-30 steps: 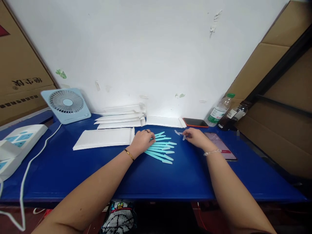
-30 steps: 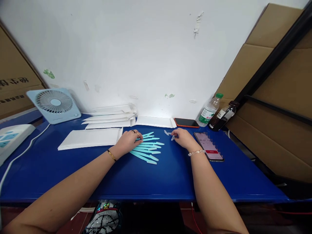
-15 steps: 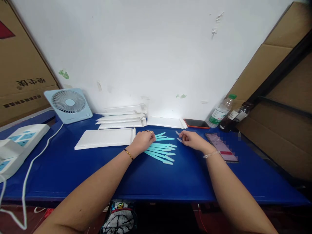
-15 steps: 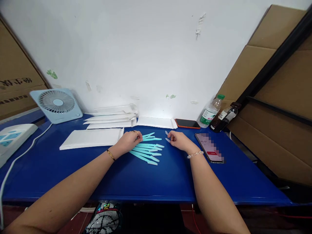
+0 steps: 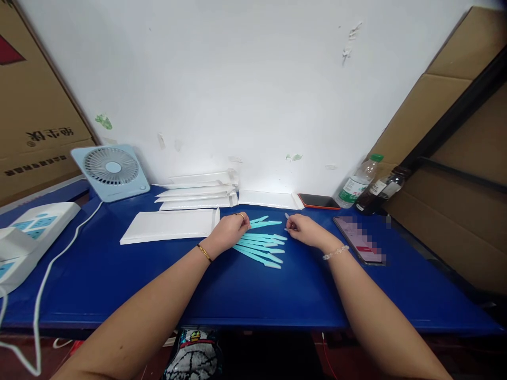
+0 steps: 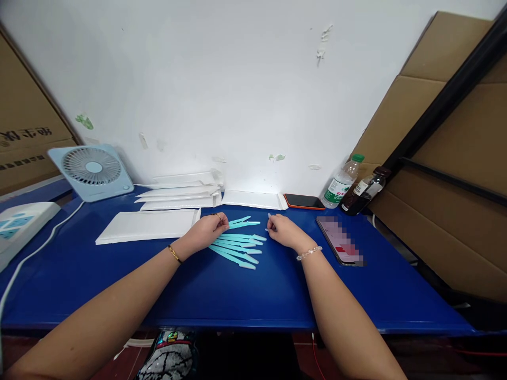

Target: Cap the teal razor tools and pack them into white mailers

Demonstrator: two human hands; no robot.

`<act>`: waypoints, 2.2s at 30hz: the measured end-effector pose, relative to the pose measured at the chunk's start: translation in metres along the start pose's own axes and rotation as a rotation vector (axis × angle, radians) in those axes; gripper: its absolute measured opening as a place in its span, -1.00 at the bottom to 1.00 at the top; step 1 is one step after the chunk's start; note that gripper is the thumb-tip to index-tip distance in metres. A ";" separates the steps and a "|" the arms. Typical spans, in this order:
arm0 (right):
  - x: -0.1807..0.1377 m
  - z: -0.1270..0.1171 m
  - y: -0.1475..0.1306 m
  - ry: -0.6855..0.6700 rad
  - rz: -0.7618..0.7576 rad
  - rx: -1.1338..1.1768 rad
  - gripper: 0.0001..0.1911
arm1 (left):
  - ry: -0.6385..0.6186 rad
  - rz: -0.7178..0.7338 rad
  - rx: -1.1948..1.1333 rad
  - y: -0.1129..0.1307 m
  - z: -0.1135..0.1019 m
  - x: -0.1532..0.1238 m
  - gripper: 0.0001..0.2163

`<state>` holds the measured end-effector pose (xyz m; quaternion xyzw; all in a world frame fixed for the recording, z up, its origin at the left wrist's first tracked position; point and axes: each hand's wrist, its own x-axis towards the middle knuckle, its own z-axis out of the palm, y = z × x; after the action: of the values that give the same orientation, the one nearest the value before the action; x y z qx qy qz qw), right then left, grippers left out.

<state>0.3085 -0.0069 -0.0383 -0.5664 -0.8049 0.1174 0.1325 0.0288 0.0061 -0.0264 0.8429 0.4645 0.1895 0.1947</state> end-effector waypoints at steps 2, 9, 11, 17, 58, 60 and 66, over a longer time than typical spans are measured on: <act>-0.001 -0.001 -0.001 0.002 0.035 0.023 -0.89 | -0.005 -0.014 -0.047 0.001 -0.001 -0.001 -0.86; 0.001 -0.004 -0.004 0.036 0.079 -0.022 -0.90 | -0.035 0.017 -0.186 0.004 -0.002 -0.004 -0.87; 0.001 -0.005 -0.002 0.053 0.086 -0.022 -0.88 | -0.034 0.017 -0.199 0.003 -0.002 -0.003 -0.87; -0.015 -0.024 -0.001 0.029 0.136 0.147 -0.85 | -0.014 0.011 -0.246 0.001 -0.001 -0.003 -0.86; -0.009 -0.010 -0.018 -0.019 0.084 0.759 -0.64 | -0.034 0.000 -0.323 -0.007 0.004 0.000 -0.85; -0.008 -0.008 -0.020 -0.032 0.071 0.767 -0.63 | -0.030 0.010 -0.315 -0.006 0.004 -0.001 -0.84; -0.006 -0.002 -0.032 -0.092 0.046 0.768 -0.63 | -0.056 0.070 -0.209 0.000 0.002 -0.003 -0.80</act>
<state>0.2829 -0.0227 -0.0262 -0.4878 -0.6945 0.4383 0.2960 0.0284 0.0030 -0.0283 0.8386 0.4069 0.2200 0.2878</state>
